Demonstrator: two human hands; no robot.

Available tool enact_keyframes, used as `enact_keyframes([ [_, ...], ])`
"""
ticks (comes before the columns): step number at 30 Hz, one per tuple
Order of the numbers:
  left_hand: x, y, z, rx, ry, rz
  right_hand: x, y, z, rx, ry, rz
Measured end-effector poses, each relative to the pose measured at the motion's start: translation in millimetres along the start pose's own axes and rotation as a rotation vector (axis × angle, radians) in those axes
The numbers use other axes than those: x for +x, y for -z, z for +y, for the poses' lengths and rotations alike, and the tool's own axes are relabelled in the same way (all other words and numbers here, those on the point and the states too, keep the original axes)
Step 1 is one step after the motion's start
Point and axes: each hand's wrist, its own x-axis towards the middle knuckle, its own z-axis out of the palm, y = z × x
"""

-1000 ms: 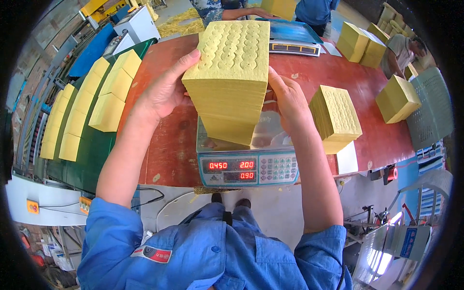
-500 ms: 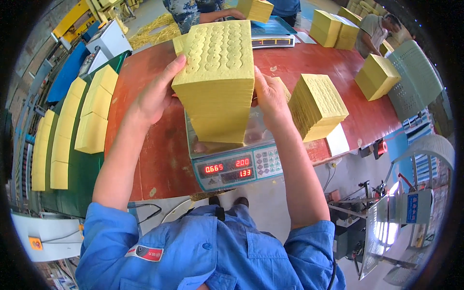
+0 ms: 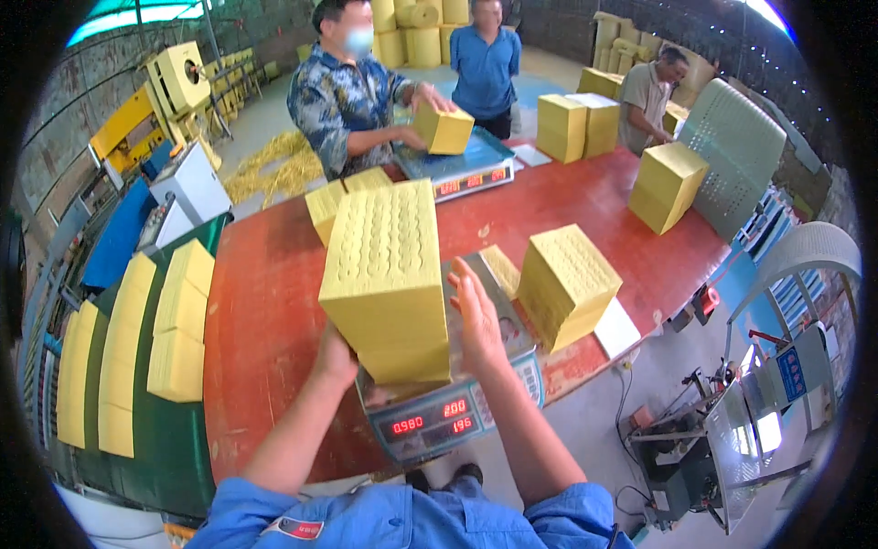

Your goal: Operate a conveyor machine to collect stacks of yellow paper and then weigh each stack on a digital scale.

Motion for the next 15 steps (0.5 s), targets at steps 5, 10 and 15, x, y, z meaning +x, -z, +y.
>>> enact_keyframes([
  [5, -18, -33, -23, -0.105, -0.103, -0.015, -7, 18, 20, -0.028, 0.022, -0.203],
  [10, -8, -52, -32, -0.001, -0.214, 0.058, 26, 27, 34, 0.231, -0.282, -0.160],
  [15, -3, -59, -25, -0.053, -0.254, 0.055, 48, 37, 39, 0.301, -0.291, -0.291],
])
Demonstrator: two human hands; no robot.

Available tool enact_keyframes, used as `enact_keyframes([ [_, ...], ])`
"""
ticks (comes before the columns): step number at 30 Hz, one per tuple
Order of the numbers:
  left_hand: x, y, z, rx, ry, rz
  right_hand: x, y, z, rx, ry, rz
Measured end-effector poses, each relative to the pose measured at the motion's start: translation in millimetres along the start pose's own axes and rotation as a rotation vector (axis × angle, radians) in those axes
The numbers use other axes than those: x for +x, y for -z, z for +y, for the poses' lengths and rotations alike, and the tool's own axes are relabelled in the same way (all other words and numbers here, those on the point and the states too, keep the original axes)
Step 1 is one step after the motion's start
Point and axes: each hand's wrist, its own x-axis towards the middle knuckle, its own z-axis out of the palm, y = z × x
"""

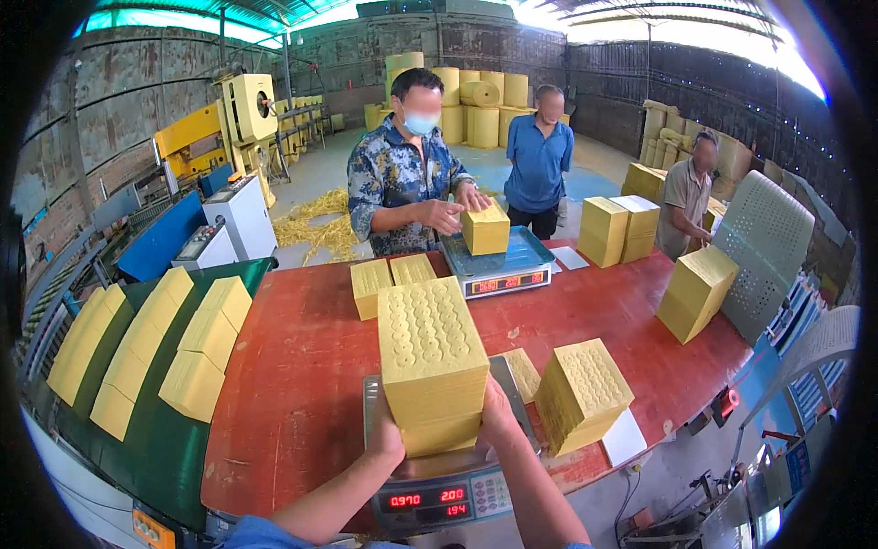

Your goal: Operate a conveyor machine to collect stacks of yellow paper and then weigh each stack on a digital scale.

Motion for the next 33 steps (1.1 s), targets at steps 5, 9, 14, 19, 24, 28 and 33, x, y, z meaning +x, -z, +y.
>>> enact_keyframes([
  [5, 33, -9, 18, -0.016, 0.204, 0.154, 12, 6, -21, -0.146, 0.094, -0.041],
  [9, 54, 4, 18, -0.064, 0.063, -0.156, 33, -19, -20, 0.019, -0.031, -0.127],
  [14, 39, -18, 6, 0.058, -0.072, -0.092, 26, -25, -18, -0.061, 0.144, -0.177],
  [19, 33, -23, 8, 0.060, -0.076, -0.039, 33, -24, -13, -0.024, 0.196, -0.220],
  [24, 30, -23, 12, 0.069, -0.066, 0.011, 28, -14, -14, -0.200, 0.221, -0.214],
  [28, 20, -12, 6, 0.074, -0.016, 0.059, 24, -12, -19, -0.106, 0.189, -0.215],
  [33, 38, 24, -15, -0.091, 0.002, 0.003, 29, -23, -29, -0.078, 0.184, -0.262],
])
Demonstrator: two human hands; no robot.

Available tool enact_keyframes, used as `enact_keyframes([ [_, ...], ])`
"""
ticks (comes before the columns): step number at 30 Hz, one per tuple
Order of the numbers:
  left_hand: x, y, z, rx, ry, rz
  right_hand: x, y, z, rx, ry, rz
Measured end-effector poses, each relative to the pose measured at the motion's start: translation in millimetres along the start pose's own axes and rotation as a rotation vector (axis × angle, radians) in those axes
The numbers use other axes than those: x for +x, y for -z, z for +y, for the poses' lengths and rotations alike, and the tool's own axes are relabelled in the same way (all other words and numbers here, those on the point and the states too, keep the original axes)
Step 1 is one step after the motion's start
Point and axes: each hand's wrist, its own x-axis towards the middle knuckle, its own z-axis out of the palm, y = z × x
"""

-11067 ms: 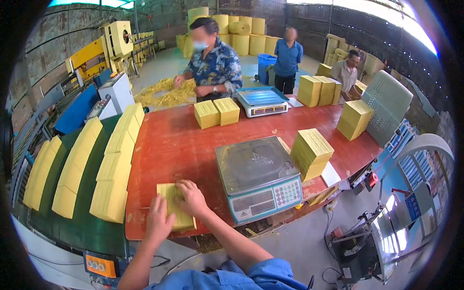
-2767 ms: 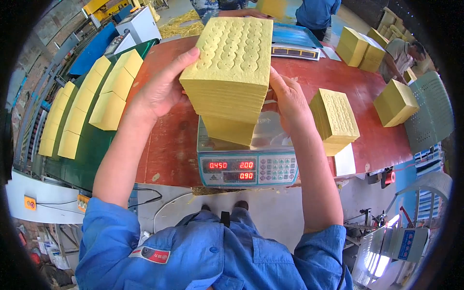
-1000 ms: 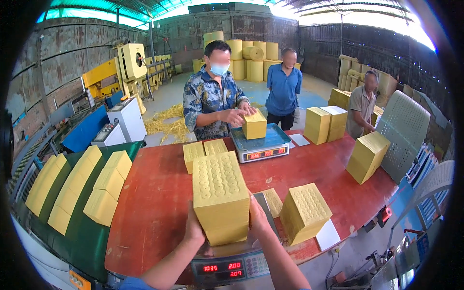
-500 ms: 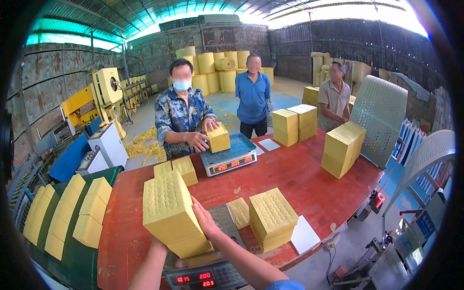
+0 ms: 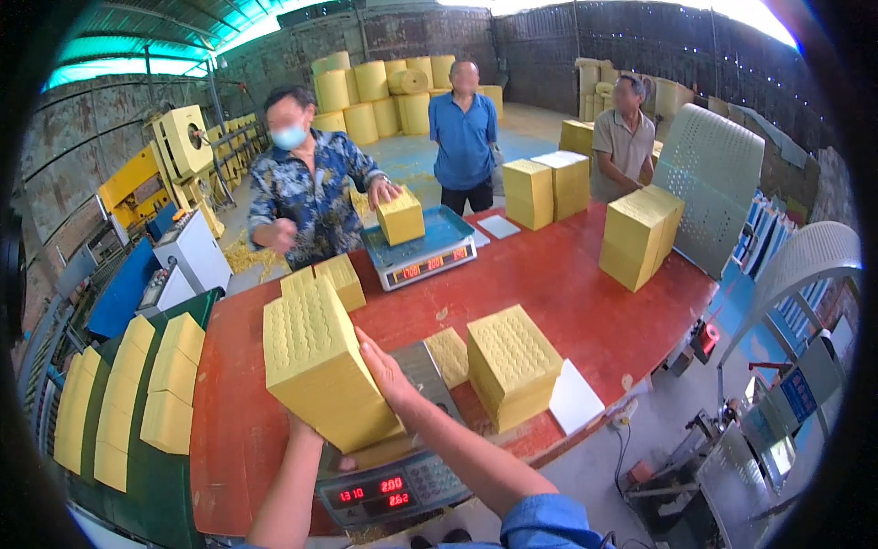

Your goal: Operate a conveyor machine to collect stacks of yellow paper and then weigh each stack on a digital scale.

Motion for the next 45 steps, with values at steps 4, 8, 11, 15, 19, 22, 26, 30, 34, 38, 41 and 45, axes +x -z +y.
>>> enact_keyframes([
  [4, -6, -6, 3, 0.032, -0.014, -0.022, -4, -11, -4, -0.059, 0.033, 0.048],
  [8, 2, -8, 4, 0.250, 0.062, -0.030, -22, -3, 0, -0.020, -0.120, 0.126],
  [11, -8, -22, 16, 0.083, 0.160, -0.078, -32, -17, -13, 0.004, -0.237, 0.190],
  [15, -38, -33, 16, 0.140, 0.020, -0.028, -62, -14, -1, 0.141, -0.098, 0.194],
  [19, -57, -18, -10, 0.202, -0.022, 0.061, -89, -26, 18, -0.060, 0.172, 0.208],
  [22, -48, -1, -25, 0.154, -0.033, 0.045, -102, -46, 13, -0.180, 0.152, 0.331],
  [26, -56, -31, 3, 0.069, 0.092, 0.100, -129, -64, -14, -0.523, 0.304, 0.650],
  [30, -88, -8, 28, 0.133, 0.072, -0.032, -154, -139, -72, -0.591, 0.638, 0.522],
  [34, -102, 3, 34, 0.151, 0.027, 0.000, -142, -150, -59, -0.759, 0.402, 0.098],
  [38, -122, 36, 62, 0.317, -0.023, 0.201, -183, -97, -41, -0.465, 0.100, 0.314],
  [41, -146, 45, 85, 0.342, -0.110, 0.252, -210, -68, -28, -0.426, -0.035, 0.400],
  [45, -153, 15, 75, 0.226, -0.182, 0.367, -204, -54, -45, -0.338, 0.035, 0.346],
])
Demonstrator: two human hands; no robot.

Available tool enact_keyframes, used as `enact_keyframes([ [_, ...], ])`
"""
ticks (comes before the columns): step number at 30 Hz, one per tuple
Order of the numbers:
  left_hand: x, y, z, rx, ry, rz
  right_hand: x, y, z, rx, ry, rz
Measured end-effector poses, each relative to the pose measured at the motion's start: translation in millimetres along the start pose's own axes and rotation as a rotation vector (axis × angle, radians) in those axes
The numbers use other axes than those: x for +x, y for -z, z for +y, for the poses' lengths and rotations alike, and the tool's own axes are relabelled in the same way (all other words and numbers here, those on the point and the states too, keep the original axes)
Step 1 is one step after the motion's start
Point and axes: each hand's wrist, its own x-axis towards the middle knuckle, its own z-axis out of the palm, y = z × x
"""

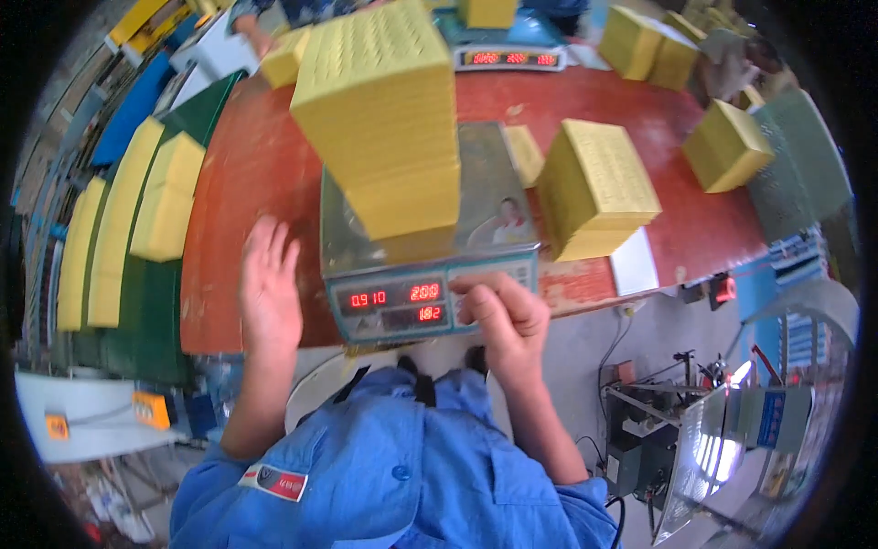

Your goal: Operate a conveyor machine to collect stacks of yellow paper and then weigh each stack on a digital scale.

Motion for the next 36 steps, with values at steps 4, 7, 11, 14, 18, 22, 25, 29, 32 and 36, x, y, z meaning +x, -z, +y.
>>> enact_keyframes([
  [4, -18, -32, -22, 0.058, 0.015, 0.019, 15, 20, 21, 0.032, -0.094, -0.074],
  [7, -33, -44, -20, 0.090, 0.012, 0.019, 23, 31, 26, 0.068, -0.091, -0.123],
  [11, -52, -61, -22, 0.115, -0.013, 0.054, 35, 37, 29, 0.096, -0.090, -0.206],
  [14, -65, -71, -26, 0.119, -0.021, 0.078, 41, 39, 30, 0.142, -0.111, -0.274],
  [18, -79, -74, -32, 0.137, 0.027, 0.057, 47, 42, 36, 0.137, -0.134, -0.317],
  [22, -80, -75, -34, 0.158, 0.043, 0.047, 48, 41, 41, 0.162, -0.146, -0.340],
  [25, -79, -73, -34, 0.157, 0.062, 0.047, 47, 38, 44, 0.170, -0.146, -0.325],
  [29, -72, -67, -31, 0.172, 0.082, 0.019, 45, 29, 41, 0.153, -0.140, -0.289],
  [32, -63, -60, -28, 0.173, 0.079, -0.020, 46, 20, 39, 0.164, -0.131, -0.262],
  [36, -51, -53, -21, 0.174, 0.077, -0.092, 43, 13, 39, 0.156, -0.108, -0.217],
])
